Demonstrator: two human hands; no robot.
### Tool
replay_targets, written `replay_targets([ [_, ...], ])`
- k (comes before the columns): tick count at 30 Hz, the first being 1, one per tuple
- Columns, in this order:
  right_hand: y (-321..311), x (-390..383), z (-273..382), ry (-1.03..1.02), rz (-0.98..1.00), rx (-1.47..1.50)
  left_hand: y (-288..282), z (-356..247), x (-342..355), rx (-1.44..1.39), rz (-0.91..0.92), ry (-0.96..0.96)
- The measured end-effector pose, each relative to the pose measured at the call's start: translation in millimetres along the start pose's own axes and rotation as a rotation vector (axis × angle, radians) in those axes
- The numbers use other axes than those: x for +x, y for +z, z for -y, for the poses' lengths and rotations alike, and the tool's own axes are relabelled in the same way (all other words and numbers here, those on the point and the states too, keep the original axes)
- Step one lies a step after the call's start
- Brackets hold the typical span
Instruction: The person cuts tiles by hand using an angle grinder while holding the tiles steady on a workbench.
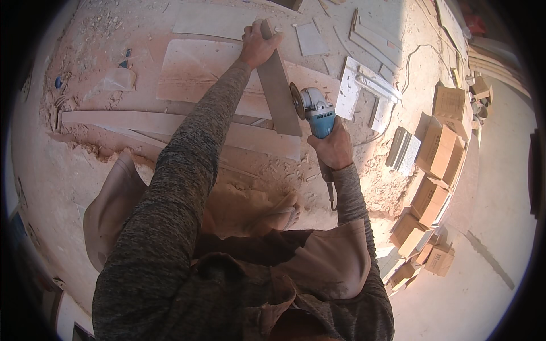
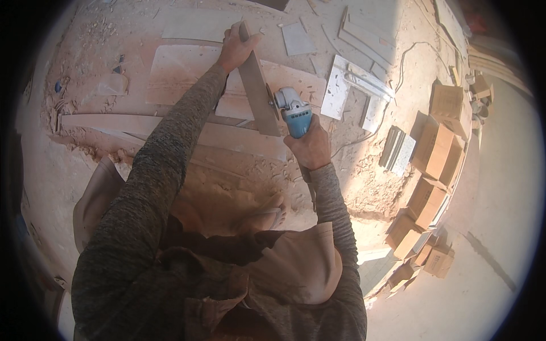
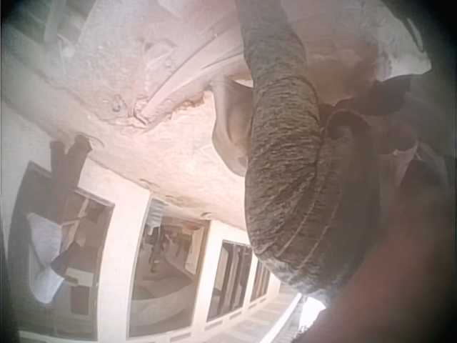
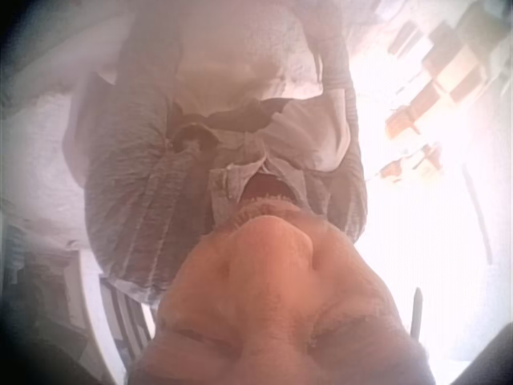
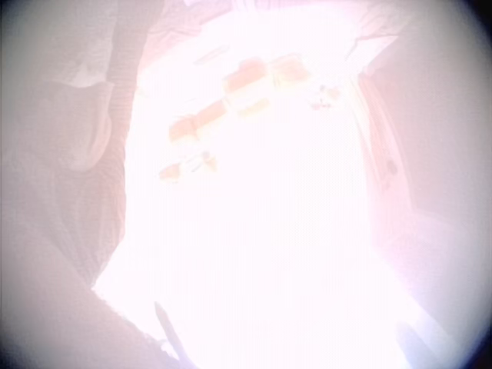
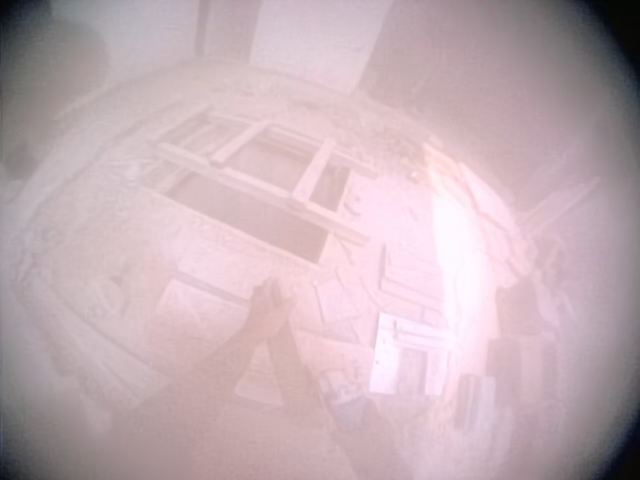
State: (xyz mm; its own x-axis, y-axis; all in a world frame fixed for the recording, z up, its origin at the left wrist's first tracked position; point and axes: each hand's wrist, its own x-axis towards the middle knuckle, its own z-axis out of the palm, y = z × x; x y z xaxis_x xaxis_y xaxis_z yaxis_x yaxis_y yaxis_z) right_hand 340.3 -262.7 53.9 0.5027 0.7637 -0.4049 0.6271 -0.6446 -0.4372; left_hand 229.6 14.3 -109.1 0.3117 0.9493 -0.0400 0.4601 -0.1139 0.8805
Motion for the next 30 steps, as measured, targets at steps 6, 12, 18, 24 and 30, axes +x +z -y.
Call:
replay_targets([
  [6, -1.5, 1.2, 2.3, -0.005, 0.004, 0.003, -1.5, -2.9, -2.5, -0.061, 0.005, 0.012],
  [12, -1.1, 3.0, 3.9, 0.001, 0.006, -0.003, -3.3, -4.0, -2.3, -0.053, 0.01, -0.002],
  [18, -3.0, 3.8, 7.1, 0.019, 0.016, 0.031, -1.7, -4.0, -2.6, -0.032, -0.003, 0.004],
  [24, -0.6, 6.7, 3.1, 0.008, 0.017, 0.013, -3.2, -5.8, -2.4, -0.053, 0.023, -0.024],
  [30, -1.2, 7.8, 4.4, 0.018, 0.017, 0.01, -2.7, -7.3, -4.1, -0.063, 0.025, -0.021],
])
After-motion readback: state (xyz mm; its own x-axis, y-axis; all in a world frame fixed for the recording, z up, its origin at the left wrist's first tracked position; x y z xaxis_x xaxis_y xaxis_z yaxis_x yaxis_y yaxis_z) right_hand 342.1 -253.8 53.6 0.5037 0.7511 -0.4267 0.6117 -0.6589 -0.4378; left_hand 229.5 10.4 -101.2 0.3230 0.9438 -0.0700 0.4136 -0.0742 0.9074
